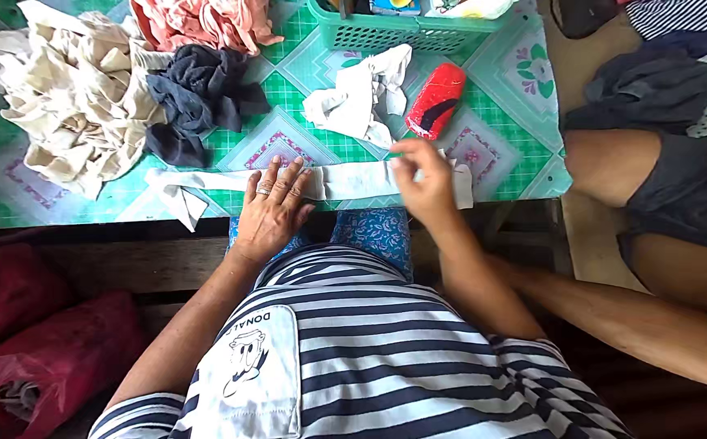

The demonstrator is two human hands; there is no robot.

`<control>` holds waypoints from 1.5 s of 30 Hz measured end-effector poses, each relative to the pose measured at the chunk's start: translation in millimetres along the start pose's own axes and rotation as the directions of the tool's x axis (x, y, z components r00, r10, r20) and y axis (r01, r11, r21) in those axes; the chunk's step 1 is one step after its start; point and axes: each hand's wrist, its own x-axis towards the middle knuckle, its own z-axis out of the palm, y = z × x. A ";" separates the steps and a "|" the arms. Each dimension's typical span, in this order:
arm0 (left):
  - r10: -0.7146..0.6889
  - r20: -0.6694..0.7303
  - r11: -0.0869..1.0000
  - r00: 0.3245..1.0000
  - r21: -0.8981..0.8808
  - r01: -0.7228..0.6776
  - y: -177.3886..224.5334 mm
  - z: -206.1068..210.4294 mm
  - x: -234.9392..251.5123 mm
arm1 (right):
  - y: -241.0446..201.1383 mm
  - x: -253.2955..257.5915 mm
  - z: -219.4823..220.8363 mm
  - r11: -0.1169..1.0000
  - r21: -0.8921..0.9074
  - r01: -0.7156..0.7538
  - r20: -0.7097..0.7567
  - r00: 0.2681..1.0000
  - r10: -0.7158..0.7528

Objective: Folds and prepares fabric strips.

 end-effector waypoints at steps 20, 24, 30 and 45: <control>-0.609 -0.077 0.793 0.789 -0.050 0.607 -91.5 -87.6 -87.1 | 20.8 8.1 54.4 0.939 -0.321 0.119 0.033 0.993 -0.115; -0.543 -0.085 0.838 0.835 -0.105 0.535 -115.9 -94.2 -84.3 | 20.6 6.9 55.0 0.941 -0.319 0.111 0.021 0.994 -0.110; -0.338 -0.324 0.930 0.884 0.028 0.366 -161.9 -91.0 -98.4 | 21.3 4.4 55.7 0.940 -0.325 0.103 0.033 0.995 -0.098; -0.070 -0.100 0.962 0.993 -0.271 0.041 -9.2 -10.3 53.9 | -22.3 31.5 57.4 0.981 -0.095 0.170 0.183 0.972 -0.151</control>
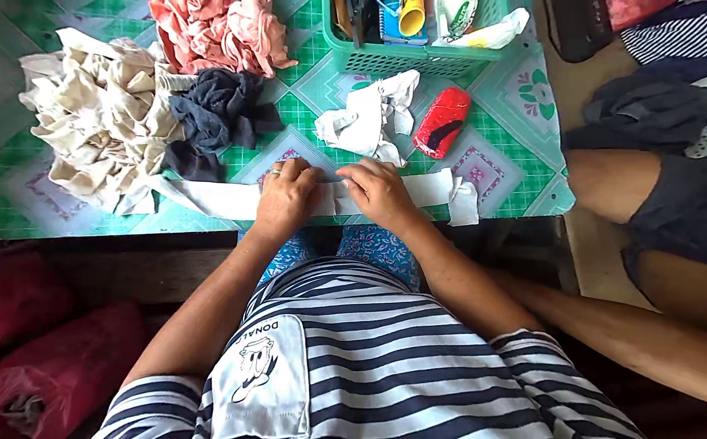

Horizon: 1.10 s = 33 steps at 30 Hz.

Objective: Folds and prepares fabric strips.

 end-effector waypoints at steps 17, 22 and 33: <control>0.057 -0.078 0.998 0.995 0.032 -0.054 -17.0 18.5 -7.2 | 11.4 -2.5 42.8 0.996 0.008 0.090 -0.253 0.964 -0.085; 0.097 -0.097 0.993 0.991 0.071 -0.090 -15.2 19.9 -8.6 | 9.2 -2.7 44.6 0.992 -0.079 0.102 -0.179 0.977 -0.115; 0.083 -0.035 0.997 0.996 0.009 -0.082 -15.8 16.7 -6.1 | 8.8 -1.5 40.2 0.998 -0.011 0.061 -0.138 0.989 -0.062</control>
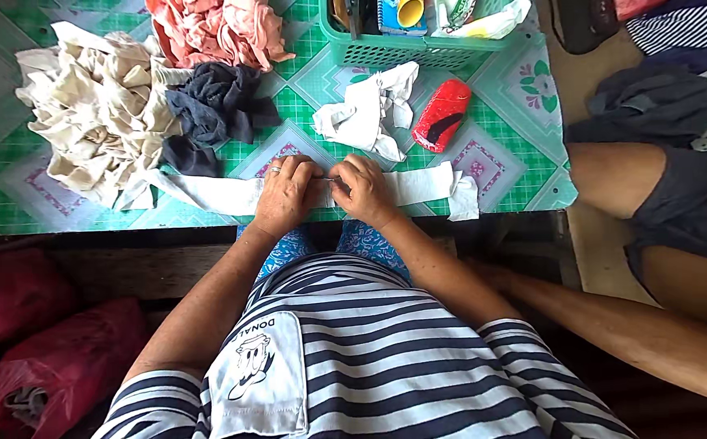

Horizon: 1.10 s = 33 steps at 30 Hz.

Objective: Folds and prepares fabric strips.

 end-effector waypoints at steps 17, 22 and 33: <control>0.031 -0.081 0.999 0.996 -0.036 -0.034 0.6 4.3 0.4 | 8.3 -2.3 -9.9 0.995 0.089 0.043 0.016 0.999 -0.044; 0.038 -0.086 0.998 0.996 -0.048 -0.042 0.2 4.9 0.0 | 11.3 -5.2 -8.8 0.992 0.075 0.096 -0.013 0.995 -0.096; 0.045 -0.083 0.998 0.996 -0.031 -0.048 -0.2 6.9 -2.7 | 14.9 -7.9 -7.3 0.984 0.045 0.172 -0.012 0.985 -0.171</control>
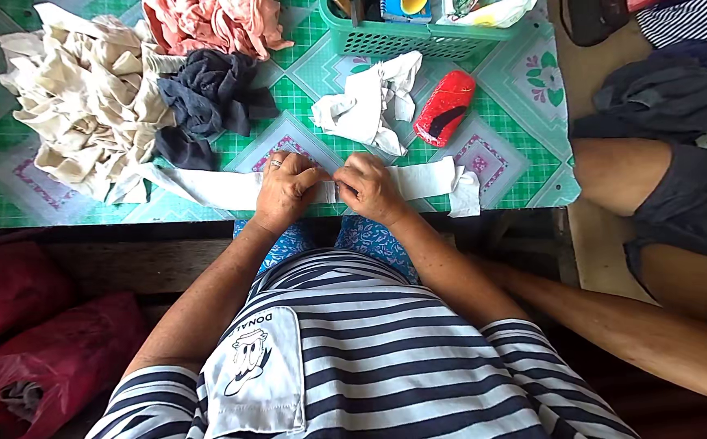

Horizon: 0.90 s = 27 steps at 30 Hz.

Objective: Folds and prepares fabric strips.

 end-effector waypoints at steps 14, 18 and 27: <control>0.086 0.042 0.994 0.995 0.063 -0.089 3.5 0.5 -3.5 | -9.4 20.0 -16.3 0.976 0.058 -0.208 0.204 0.960 0.192; -0.001 0.025 0.997 1.000 -0.080 0.003 -0.3 -2.5 2.7 | -11.4 19.1 -17.3 0.979 0.029 -0.203 0.226 0.955 0.192; -0.064 0.085 0.998 0.994 -0.004 0.064 10.3 -3.5 9.9 | -13.9 11.4 -13.9 0.985 -0.046 -0.167 0.179 0.969 0.172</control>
